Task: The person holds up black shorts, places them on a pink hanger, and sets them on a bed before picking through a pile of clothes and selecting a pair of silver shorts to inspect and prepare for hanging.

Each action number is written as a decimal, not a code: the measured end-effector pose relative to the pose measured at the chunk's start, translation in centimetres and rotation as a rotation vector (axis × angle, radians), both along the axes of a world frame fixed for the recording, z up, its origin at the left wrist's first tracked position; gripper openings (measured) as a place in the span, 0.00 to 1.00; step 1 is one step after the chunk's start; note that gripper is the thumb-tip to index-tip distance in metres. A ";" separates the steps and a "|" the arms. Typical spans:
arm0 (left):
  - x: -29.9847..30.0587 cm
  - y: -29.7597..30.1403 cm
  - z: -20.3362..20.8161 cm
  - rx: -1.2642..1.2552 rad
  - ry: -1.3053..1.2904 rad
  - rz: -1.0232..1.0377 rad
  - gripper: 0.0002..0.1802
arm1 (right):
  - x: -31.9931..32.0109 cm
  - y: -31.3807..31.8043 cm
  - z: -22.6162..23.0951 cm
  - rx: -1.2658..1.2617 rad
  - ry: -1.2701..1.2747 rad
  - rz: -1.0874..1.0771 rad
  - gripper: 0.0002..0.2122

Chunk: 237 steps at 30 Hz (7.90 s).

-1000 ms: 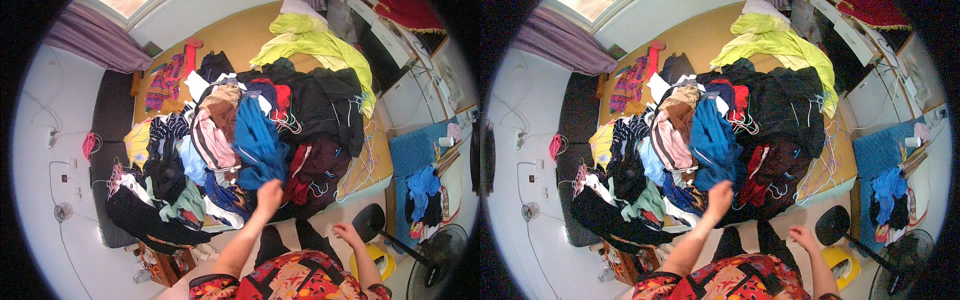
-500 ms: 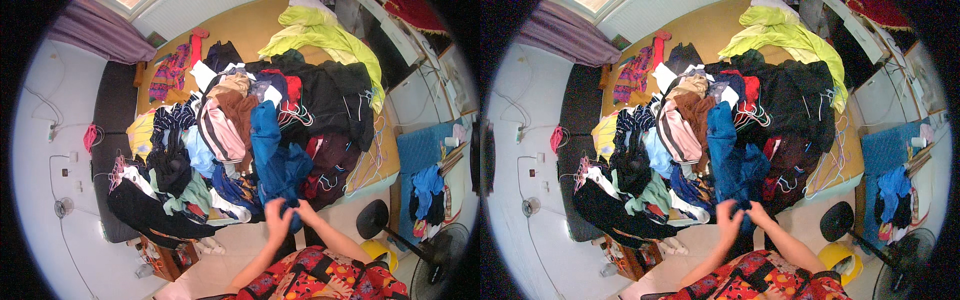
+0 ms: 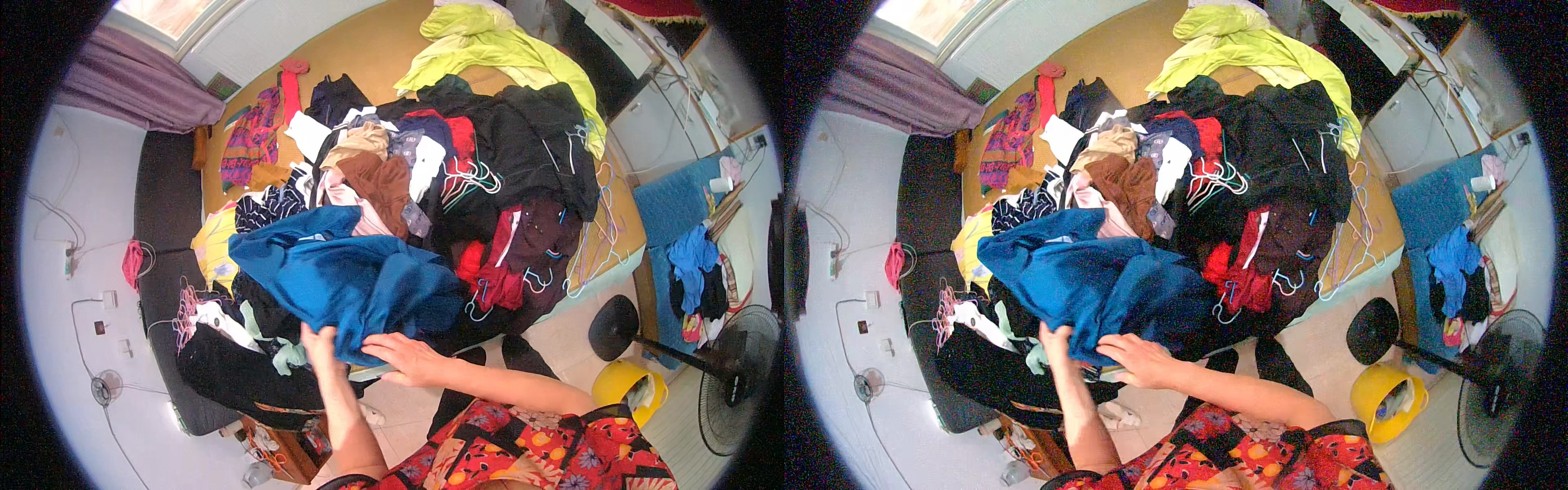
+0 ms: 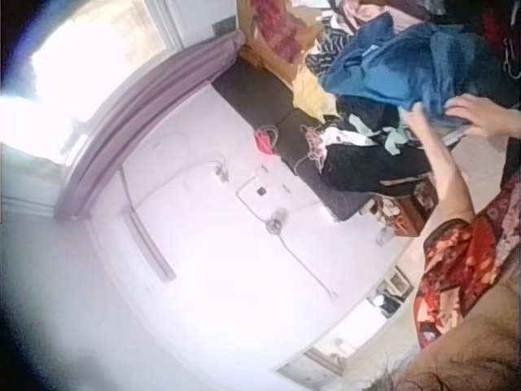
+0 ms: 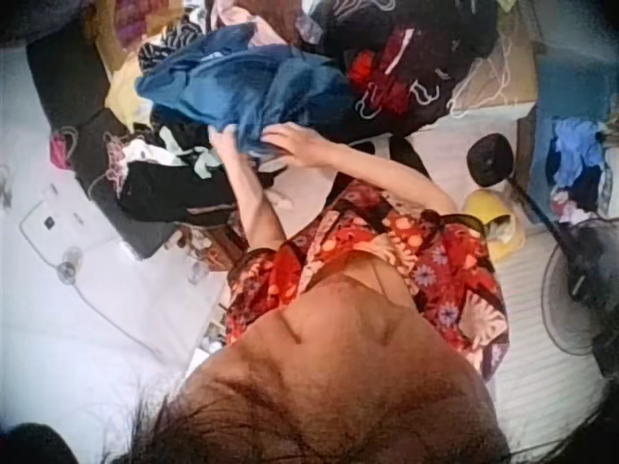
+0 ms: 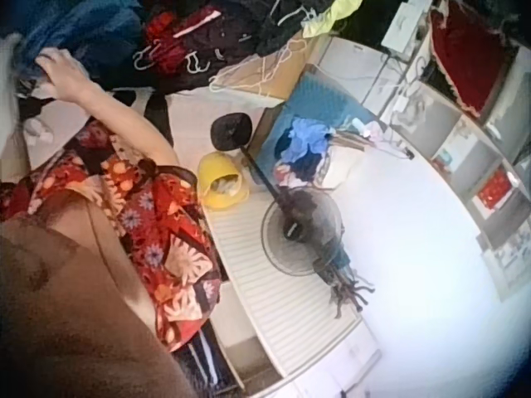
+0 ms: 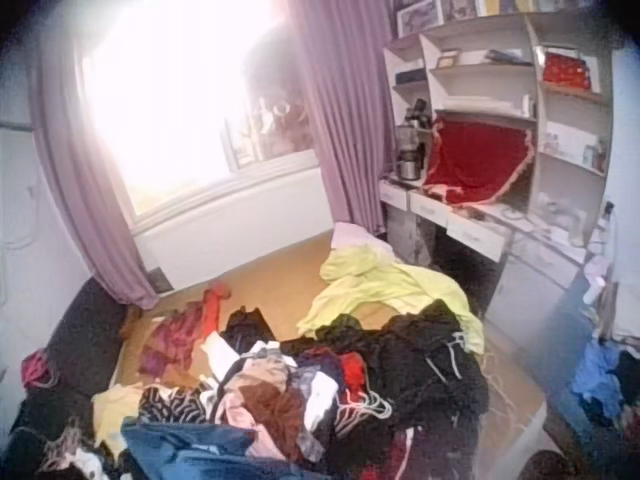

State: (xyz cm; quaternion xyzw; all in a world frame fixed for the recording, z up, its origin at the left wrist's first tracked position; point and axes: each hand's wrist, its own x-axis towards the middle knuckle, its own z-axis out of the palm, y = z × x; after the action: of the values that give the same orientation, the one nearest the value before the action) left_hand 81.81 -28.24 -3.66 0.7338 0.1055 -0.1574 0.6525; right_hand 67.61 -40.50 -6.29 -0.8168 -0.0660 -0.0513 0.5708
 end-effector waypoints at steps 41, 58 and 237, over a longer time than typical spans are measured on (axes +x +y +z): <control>15.6 -25.6 -18.6 1.058 -0.952 -0.560 0.28 | -25.5 -25.8 -21.4 -0.079 0.816 -0.545 0.12; 21.8 -17.8 -17.1 0.721 -0.716 -0.426 0.42 | -17.7 -26.4 -22.3 -0.005 0.639 -0.525 0.11; 0.2 -30.4 -27.8 1.158 -0.980 -1.297 0.39 | -22.6 -30.2 -21.6 -0.242 0.542 -1.044 0.14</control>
State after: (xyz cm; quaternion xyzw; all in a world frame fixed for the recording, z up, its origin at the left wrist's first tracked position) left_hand 82.02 -58.64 -31.43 0.8383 -0.5361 -0.0876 -0.0463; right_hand 44.99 -70.69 -27.94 -0.7845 0.4865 -0.1069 0.3695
